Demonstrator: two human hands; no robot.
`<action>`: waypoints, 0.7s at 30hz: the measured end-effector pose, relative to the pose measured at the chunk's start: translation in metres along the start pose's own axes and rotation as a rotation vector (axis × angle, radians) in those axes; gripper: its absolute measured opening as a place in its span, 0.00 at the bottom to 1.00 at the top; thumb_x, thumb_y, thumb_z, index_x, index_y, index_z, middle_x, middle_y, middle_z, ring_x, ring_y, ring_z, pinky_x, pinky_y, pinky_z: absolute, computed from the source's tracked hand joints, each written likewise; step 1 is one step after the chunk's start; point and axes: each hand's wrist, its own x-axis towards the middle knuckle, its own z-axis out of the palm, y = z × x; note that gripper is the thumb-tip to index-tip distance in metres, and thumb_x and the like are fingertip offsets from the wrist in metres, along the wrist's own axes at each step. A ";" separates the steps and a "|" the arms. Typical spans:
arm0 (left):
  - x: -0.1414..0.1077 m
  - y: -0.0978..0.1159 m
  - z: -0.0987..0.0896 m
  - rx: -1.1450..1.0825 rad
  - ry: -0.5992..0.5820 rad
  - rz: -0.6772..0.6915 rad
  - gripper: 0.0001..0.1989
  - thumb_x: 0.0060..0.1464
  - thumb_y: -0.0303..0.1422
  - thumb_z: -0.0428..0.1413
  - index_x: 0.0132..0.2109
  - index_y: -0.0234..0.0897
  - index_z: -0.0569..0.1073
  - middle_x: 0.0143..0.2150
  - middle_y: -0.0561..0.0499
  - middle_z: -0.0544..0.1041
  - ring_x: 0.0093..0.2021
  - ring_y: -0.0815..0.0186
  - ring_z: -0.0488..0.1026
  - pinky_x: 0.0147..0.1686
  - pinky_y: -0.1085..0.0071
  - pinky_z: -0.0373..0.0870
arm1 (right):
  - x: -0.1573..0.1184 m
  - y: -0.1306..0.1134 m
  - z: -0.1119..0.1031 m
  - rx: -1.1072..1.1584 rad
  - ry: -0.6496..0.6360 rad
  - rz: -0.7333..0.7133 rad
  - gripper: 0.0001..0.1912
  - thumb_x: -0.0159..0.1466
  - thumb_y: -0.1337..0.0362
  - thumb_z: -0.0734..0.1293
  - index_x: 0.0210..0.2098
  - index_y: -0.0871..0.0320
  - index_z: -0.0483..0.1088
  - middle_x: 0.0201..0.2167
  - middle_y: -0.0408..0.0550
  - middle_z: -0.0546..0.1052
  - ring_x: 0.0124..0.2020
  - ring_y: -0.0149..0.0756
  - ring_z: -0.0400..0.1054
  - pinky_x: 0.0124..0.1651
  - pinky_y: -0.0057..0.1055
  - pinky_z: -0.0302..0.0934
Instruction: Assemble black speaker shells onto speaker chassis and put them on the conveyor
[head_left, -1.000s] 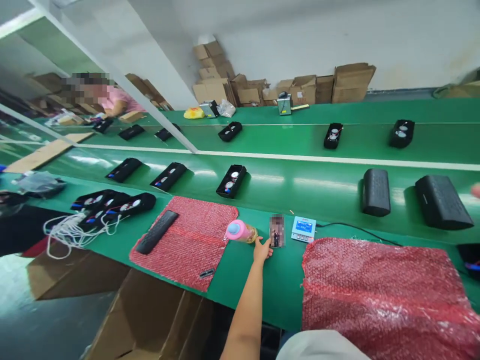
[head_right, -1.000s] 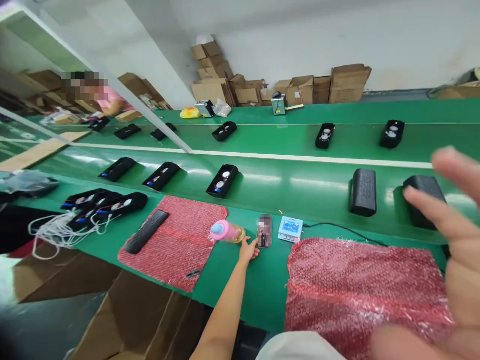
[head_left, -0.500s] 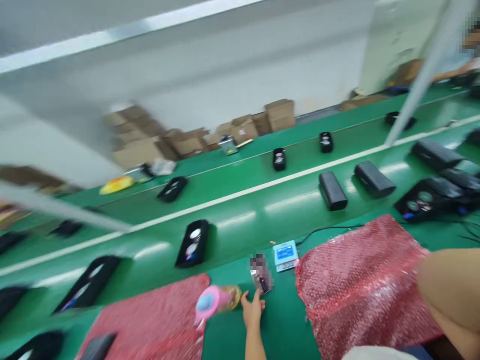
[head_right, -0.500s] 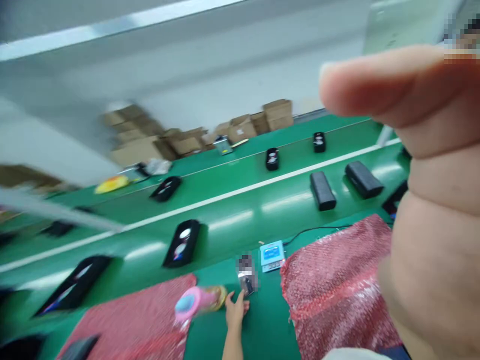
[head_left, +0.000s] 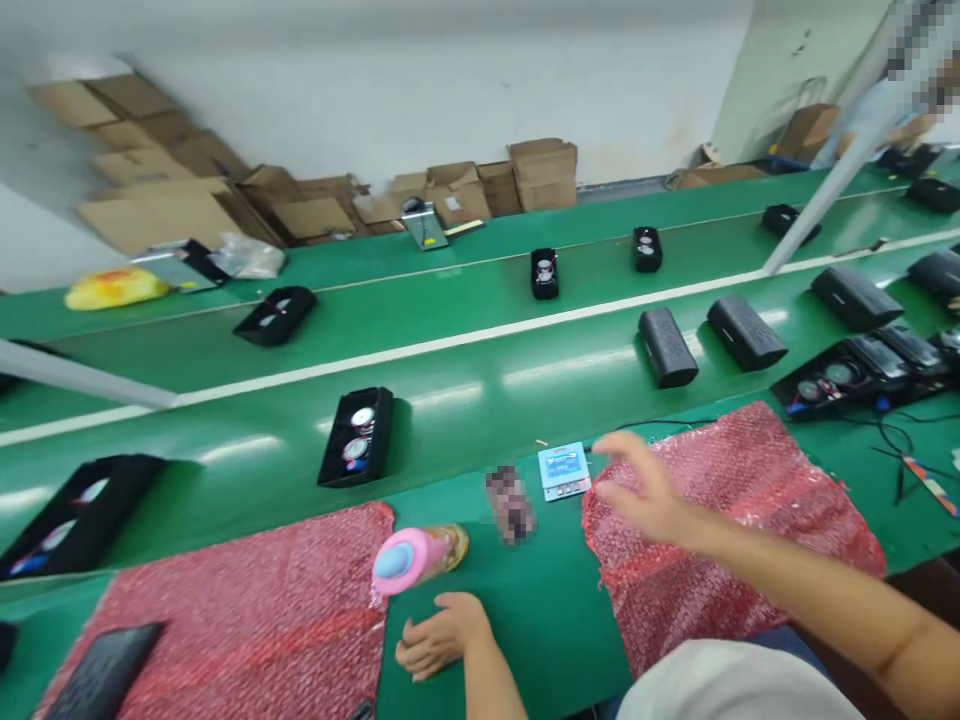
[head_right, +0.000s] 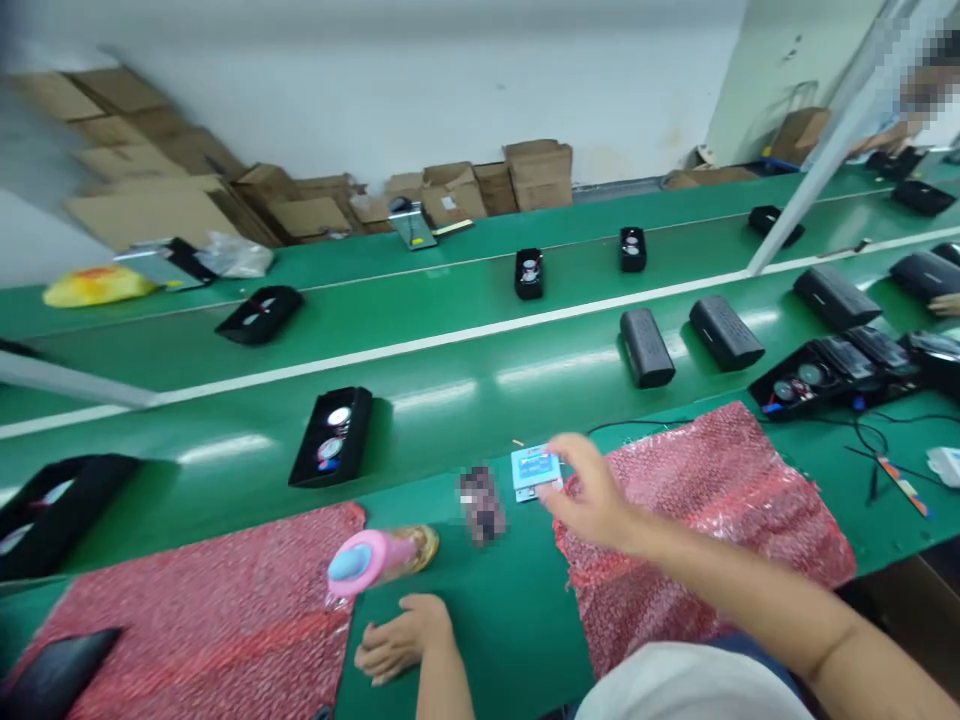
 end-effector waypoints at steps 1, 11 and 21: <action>0.007 -0.004 0.007 0.056 -0.039 -0.041 0.31 0.55 0.36 0.38 0.64 0.26 0.43 0.65 0.25 0.48 0.64 0.36 0.48 0.50 0.36 0.58 | 0.000 0.001 0.022 -0.004 -0.095 -0.046 0.21 0.63 0.56 0.61 0.54 0.56 0.64 0.50 0.54 0.69 0.52 0.42 0.63 0.54 0.41 0.61; 0.041 -0.011 0.055 0.094 -0.086 -0.117 0.35 0.53 0.40 0.40 0.66 0.37 0.42 0.66 0.27 0.49 0.64 0.29 0.43 0.41 0.25 0.53 | -0.042 0.038 0.202 -0.471 -0.421 -0.179 0.28 0.57 0.46 0.64 0.56 0.43 0.63 0.64 0.57 0.54 0.63 0.59 0.47 0.60 0.63 0.33; 0.038 -0.010 0.053 0.205 -0.119 -0.134 0.37 0.52 0.41 0.39 0.67 0.35 0.39 0.66 0.32 0.53 0.66 0.33 0.36 0.47 0.26 0.49 | -0.028 0.032 0.227 -0.473 -0.323 -0.052 0.32 0.57 0.43 0.63 0.59 0.42 0.59 0.63 0.59 0.54 0.64 0.59 0.44 0.60 0.63 0.25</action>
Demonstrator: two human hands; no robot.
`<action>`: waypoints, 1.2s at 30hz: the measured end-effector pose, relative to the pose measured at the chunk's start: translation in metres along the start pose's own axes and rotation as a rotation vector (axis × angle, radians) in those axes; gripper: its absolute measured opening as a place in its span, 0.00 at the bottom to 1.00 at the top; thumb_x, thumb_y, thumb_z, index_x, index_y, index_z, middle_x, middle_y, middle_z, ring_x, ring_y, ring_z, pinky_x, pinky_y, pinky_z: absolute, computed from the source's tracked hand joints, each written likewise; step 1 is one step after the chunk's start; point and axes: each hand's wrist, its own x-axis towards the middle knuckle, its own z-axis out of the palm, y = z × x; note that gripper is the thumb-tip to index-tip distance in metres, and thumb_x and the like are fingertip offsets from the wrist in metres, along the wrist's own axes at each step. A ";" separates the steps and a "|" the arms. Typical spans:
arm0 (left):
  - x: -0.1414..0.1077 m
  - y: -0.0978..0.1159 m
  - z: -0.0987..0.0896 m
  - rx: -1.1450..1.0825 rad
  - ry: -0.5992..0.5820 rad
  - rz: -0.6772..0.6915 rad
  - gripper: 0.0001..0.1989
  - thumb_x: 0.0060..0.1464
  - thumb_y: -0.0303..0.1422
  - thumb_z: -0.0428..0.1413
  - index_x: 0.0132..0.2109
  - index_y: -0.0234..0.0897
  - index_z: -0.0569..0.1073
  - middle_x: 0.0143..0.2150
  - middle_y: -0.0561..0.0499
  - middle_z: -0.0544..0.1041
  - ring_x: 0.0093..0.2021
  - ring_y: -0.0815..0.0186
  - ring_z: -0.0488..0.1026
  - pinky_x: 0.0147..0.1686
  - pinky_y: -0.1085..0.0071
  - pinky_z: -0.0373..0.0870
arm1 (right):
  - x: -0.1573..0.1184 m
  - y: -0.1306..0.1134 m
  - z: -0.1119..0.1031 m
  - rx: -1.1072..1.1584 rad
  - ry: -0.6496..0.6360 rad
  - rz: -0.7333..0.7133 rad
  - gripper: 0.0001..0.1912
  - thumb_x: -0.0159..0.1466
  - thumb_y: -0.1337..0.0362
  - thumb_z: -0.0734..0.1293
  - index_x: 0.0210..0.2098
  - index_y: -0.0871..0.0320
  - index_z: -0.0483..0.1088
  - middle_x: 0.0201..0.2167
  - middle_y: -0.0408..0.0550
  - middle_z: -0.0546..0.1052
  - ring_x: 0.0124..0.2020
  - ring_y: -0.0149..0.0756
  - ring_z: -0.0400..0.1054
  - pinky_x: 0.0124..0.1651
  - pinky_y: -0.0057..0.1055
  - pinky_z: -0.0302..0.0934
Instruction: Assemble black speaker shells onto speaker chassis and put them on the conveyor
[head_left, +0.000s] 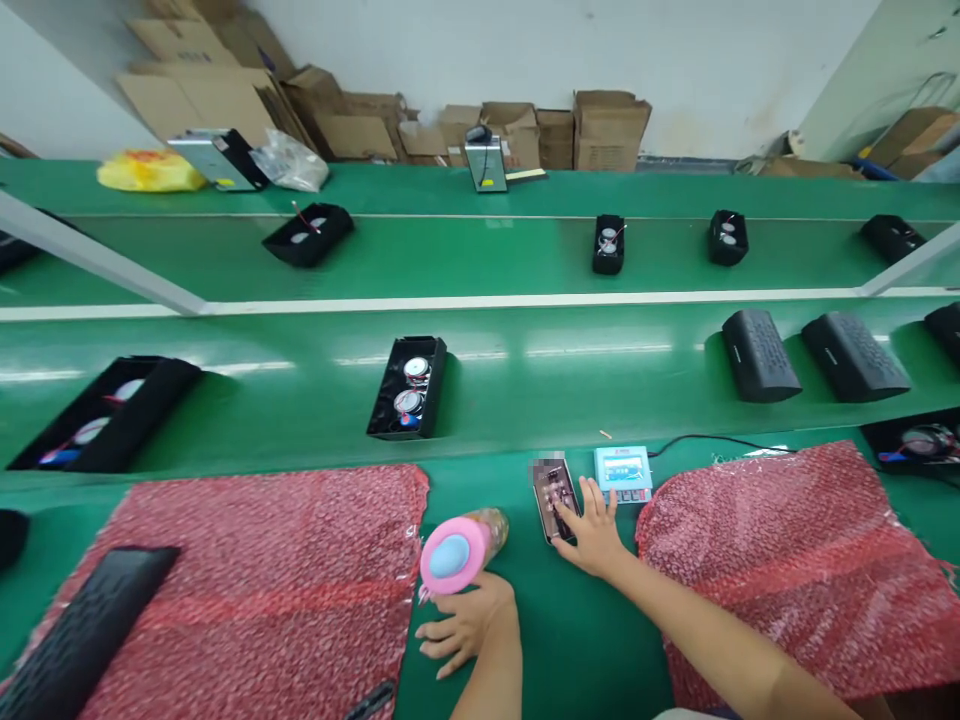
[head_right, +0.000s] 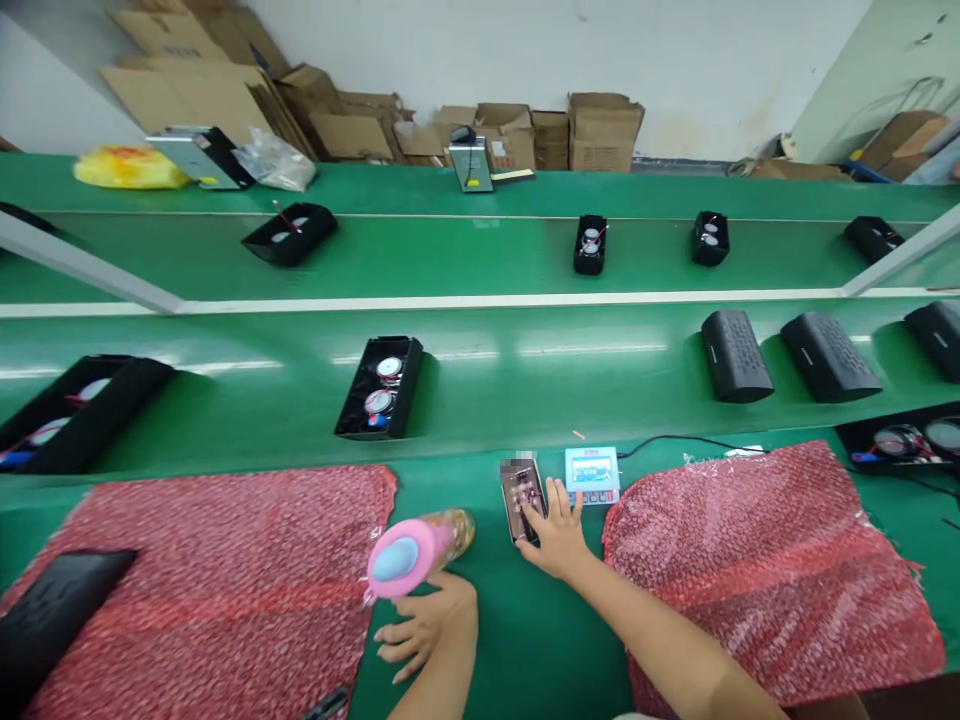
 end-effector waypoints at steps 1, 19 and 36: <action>0.000 -0.001 -0.001 -0.020 0.015 -0.002 0.38 0.51 0.41 0.40 0.67 0.35 0.39 0.66 0.32 0.52 0.66 0.34 0.37 0.48 0.27 0.50 | -0.001 0.001 0.001 0.001 0.011 -0.003 0.30 0.57 0.43 0.63 0.58 0.42 0.61 0.63 0.58 0.54 0.64 0.59 0.44 0.60 0.63 0.24; -0.011 0.013 -0.046 -0.559 0.179 -0.115 0.26 0.49 0.35 0.49 0.58 0.41 0.62 0.66 0.34 0.52 0.65 0.38 0.48 0.55 0.31 0.45 | 0.000 0.006 -0.002 0.033 0.009 0.011 0.28 0.56 0.40 0.62 0.52 0.41 0.68 0.63 0.59 0.54 0.62 0.63 0.47 0.57 0.67 0.31; -0.015 0.015 -0.055 -0.551 0.117 -0.131 0.25 0.52 0.40 0.50 0.57 0.40 0.62 0.66 0.33 0.53 0.65 0.39 0.48 0.56 0.33 0.46 | -0.022 0.018 -0.009 0.044 0.286 -0.124 0.21 0.56 0.58 0.64 0.48 0.60 0.67 0.51 0.62 0.63 0.52 0.54 0.58 0.52 0.54 0.58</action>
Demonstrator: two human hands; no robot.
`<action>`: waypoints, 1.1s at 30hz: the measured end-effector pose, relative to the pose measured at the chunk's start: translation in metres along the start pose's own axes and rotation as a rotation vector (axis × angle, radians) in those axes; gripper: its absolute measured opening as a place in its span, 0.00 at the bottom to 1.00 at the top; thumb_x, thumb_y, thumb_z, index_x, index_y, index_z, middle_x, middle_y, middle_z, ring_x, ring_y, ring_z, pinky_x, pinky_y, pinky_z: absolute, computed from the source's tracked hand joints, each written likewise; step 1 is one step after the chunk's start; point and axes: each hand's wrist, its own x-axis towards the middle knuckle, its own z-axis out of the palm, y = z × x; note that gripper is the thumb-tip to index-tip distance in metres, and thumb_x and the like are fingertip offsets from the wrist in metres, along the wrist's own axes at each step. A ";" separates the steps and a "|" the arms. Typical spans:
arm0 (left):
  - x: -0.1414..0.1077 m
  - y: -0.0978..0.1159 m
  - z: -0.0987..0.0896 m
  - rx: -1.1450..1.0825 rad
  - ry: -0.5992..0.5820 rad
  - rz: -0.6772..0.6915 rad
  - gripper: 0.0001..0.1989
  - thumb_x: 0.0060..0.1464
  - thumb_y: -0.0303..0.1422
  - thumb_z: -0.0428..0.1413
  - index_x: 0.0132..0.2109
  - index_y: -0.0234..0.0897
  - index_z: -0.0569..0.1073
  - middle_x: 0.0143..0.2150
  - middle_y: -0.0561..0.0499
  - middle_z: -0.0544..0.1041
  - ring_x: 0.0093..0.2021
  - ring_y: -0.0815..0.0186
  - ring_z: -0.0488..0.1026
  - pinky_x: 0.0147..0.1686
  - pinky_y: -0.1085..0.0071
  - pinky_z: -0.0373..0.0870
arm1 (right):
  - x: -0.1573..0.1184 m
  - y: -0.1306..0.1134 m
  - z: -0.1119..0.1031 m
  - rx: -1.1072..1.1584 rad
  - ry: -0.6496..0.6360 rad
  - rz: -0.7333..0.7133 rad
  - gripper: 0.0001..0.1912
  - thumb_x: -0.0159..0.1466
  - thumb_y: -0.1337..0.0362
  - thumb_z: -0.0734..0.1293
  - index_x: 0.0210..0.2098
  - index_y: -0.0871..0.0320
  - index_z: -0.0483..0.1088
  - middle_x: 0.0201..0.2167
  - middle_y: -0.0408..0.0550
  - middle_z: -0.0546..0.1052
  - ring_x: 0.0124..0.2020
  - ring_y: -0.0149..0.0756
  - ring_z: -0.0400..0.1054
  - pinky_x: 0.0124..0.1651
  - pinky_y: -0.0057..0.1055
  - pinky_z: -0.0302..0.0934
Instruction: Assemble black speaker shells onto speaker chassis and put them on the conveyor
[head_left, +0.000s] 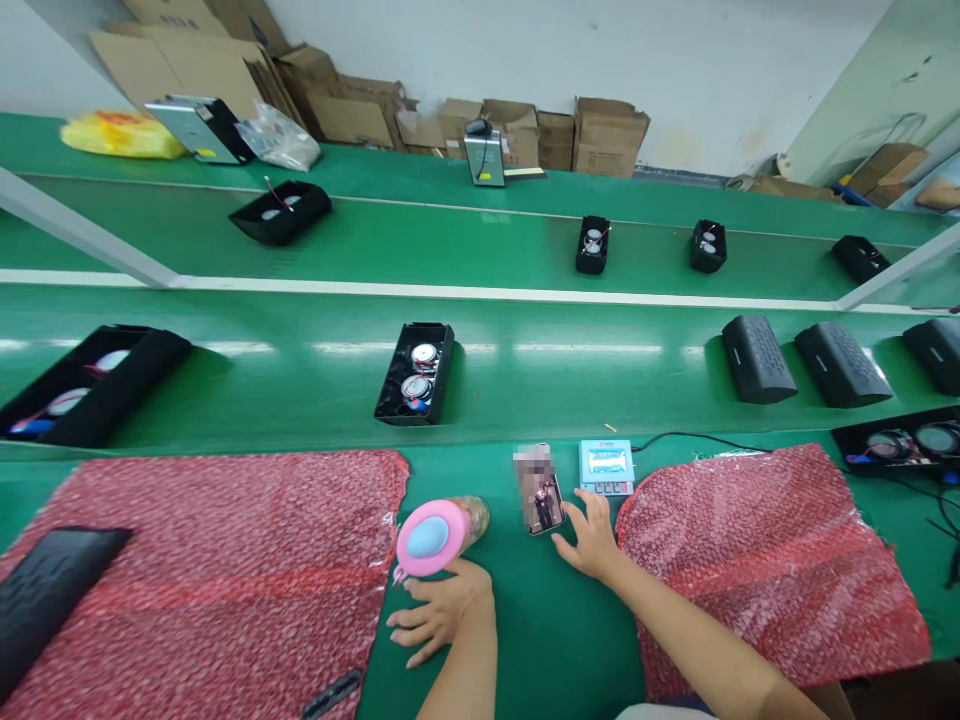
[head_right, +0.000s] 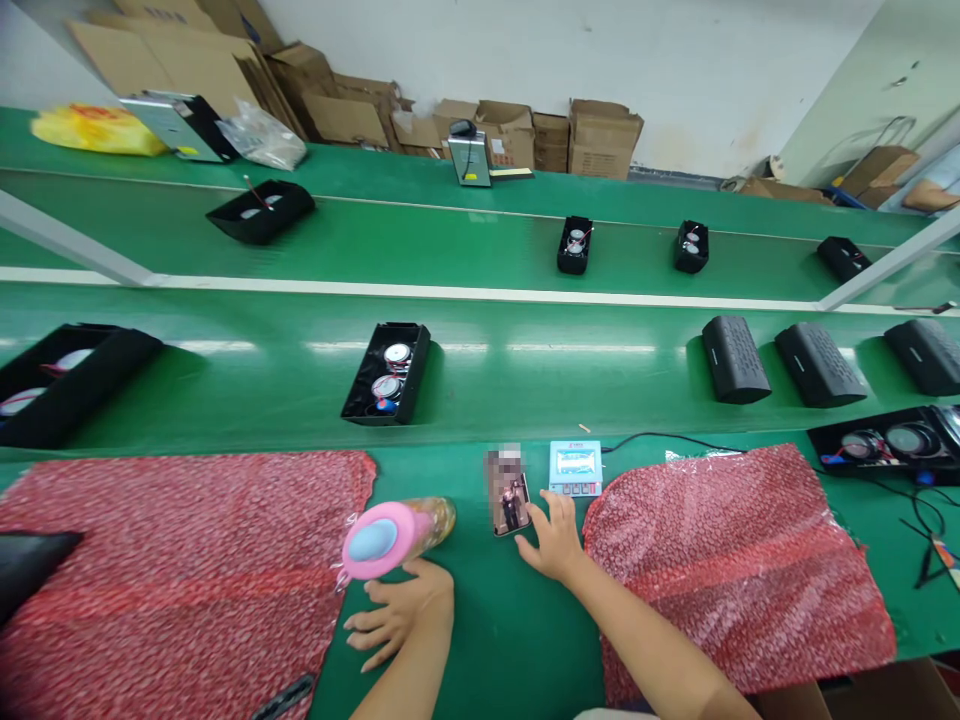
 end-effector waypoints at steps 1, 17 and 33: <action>0.000 0.000 0.000 0.001 -0.003 -0.005 0.25 0.52 0.41 0.49 0.57 0.40 0.62 0.66 0.33 0.53 0.65 0.39 0.48 0.56 0.33 0.45 | -0.003 0.001 0.002 0.021 0.002 -0.003 0.20 0.56 0.59 0.64 0.47 0.61 0.67 0.49 0.62 0.64 0.51 0.53 0.60 0.50 0.52 0.60; -0.001 0.002 -0.002 0.012 -0.018 -0.014 0.27 0.53 0.44 0.46 0.59 0.40 0.61 0.66 0.33 0.52 0.66 0.40 0.47 0.56 0.34 0.44 | 0.014 -0.020 0.037 0.209 -0.183 0.229 0.43 0.47 0.58 0.72 0.58 0.65 0.56 0.60 0.67 0.59 0.61 0.58 0.52 0.59 0.55 0.54; 0.001 -0.003 0.005 0.014 -0.017 0.003 0.27 0.51 0.39 0.48 0.59 0.39 0.60 0.66 0.32 0.51 0.65 0.39 0.46 0.54 0.31 0.44 | 0.035 -0.014 0.030 0.225 -0.273 0.177 0.44 0.44 0.56 0.73 0.57 0.64 0.59 0.61 0.62 0.59 0.62 0.56 0.50 0.60 0.52 0.53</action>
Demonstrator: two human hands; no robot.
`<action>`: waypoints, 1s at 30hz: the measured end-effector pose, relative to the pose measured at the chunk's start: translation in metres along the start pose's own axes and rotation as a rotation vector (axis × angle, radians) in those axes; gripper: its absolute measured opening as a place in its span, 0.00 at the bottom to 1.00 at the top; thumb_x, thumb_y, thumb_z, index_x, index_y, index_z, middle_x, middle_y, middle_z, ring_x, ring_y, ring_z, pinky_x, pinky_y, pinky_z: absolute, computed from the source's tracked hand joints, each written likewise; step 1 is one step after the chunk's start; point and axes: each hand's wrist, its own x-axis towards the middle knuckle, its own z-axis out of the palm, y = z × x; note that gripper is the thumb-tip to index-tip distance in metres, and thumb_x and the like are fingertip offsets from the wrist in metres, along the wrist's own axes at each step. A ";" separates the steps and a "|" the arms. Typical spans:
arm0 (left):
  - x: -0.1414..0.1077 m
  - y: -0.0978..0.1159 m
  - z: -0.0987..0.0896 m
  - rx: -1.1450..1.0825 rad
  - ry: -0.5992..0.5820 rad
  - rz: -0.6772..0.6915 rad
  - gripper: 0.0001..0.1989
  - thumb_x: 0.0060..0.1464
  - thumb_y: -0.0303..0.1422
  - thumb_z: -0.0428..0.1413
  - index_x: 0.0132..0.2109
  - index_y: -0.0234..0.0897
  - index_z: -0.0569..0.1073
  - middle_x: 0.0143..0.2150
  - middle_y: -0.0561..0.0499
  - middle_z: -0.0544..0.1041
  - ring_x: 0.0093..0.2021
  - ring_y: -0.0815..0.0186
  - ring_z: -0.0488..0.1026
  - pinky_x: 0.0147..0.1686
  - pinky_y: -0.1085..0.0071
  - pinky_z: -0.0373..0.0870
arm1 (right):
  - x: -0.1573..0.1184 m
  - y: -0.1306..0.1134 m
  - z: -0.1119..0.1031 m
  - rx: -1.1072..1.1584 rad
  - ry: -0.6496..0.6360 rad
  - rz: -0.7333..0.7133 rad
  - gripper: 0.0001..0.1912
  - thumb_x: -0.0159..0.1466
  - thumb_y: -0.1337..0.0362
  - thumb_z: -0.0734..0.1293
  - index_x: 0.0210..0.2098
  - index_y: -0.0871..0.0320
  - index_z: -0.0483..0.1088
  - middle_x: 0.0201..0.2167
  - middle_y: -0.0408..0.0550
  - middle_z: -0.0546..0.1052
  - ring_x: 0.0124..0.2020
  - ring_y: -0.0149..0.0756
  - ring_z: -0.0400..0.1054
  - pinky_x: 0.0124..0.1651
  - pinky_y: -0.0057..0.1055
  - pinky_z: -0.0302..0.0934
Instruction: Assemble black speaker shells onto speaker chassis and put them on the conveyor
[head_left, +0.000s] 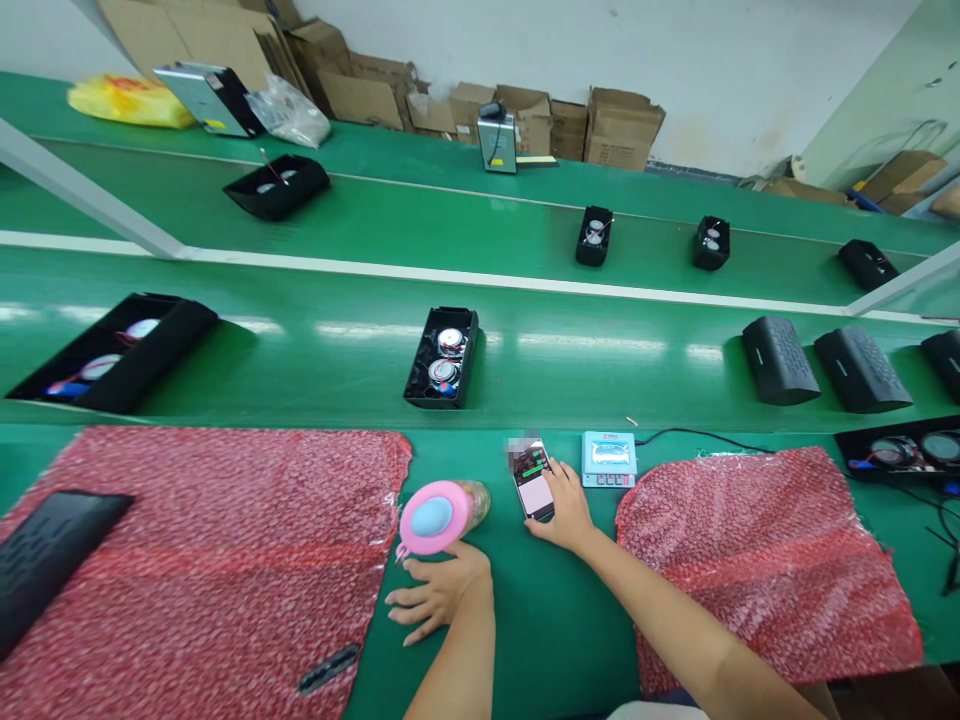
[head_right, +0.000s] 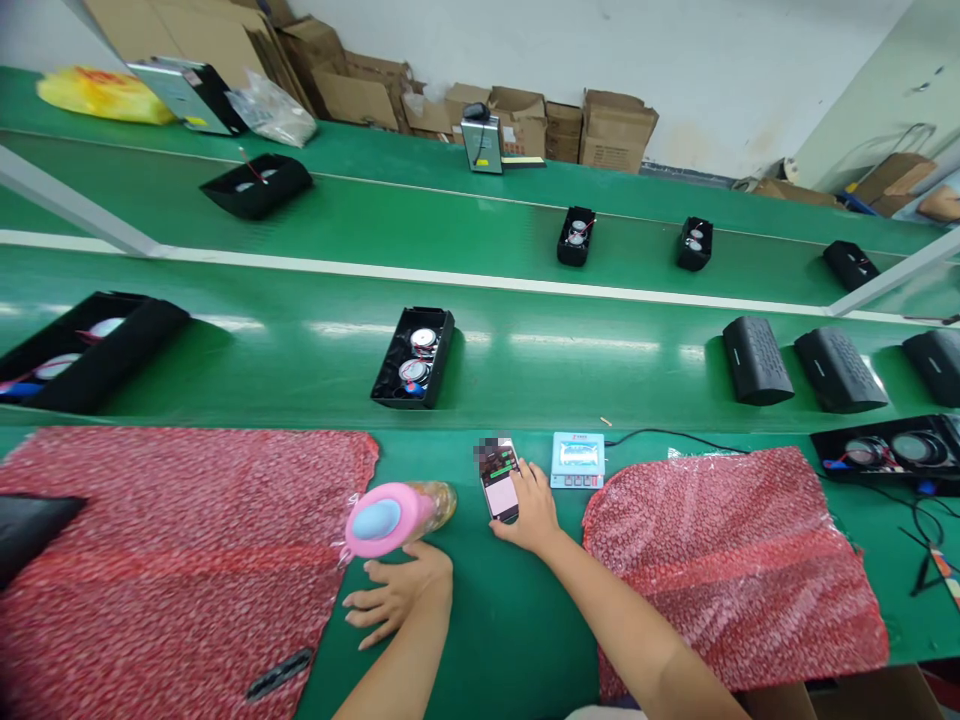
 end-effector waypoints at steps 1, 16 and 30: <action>0.000 0.000 0.001 0.001 0.003 0.003 0.27 0.52 0.39 0.48 0.59 0.38 0.60 0.66 0.32 0.51 0.65 0.39 0.46 0.54 0.31 0.44 | -0.001 0.001 0.001 0.002 0.000 -0.005 0.45 0.44 0.56 0.73 0.58 0.64 0.58 0.61 0.62 0.59 0.62 0.56 0.50 0.61 0.52 0.53; 0.000 -0.004 0.006 -0.004 0.021 0.015 0.28 0.53 0.42 0.47 0.60 0.40 0.60 0.66 0.33 0.52 0.65 0.39 0.47 0.55 0.32 0.43 | -0.013 0.012 0.008 0.173 0.260 -0.105 0.32 0.53 0.58 0.67 0.54 0.60 0.57 0.53 0.61 0.68 0.57 0.49 0.60 0.58 0.50 0.57; 0.000 -0.002 0.003 -0.025 0.026 0.013 0.28 0.53 0.43 0.48 0.60 0.39 0.60 0.66 0.32 0.53 0.65 0.38 0.47 0.54 0.31 0.42 | -0.014 0.009 0.005 0.066 0.170 -0.121 0.37 0.51 0.55 0.68 0.57 0.60 0.56 0.56 0.61 0.63 0.58 0.52 0.56 0.59 0.52 0.54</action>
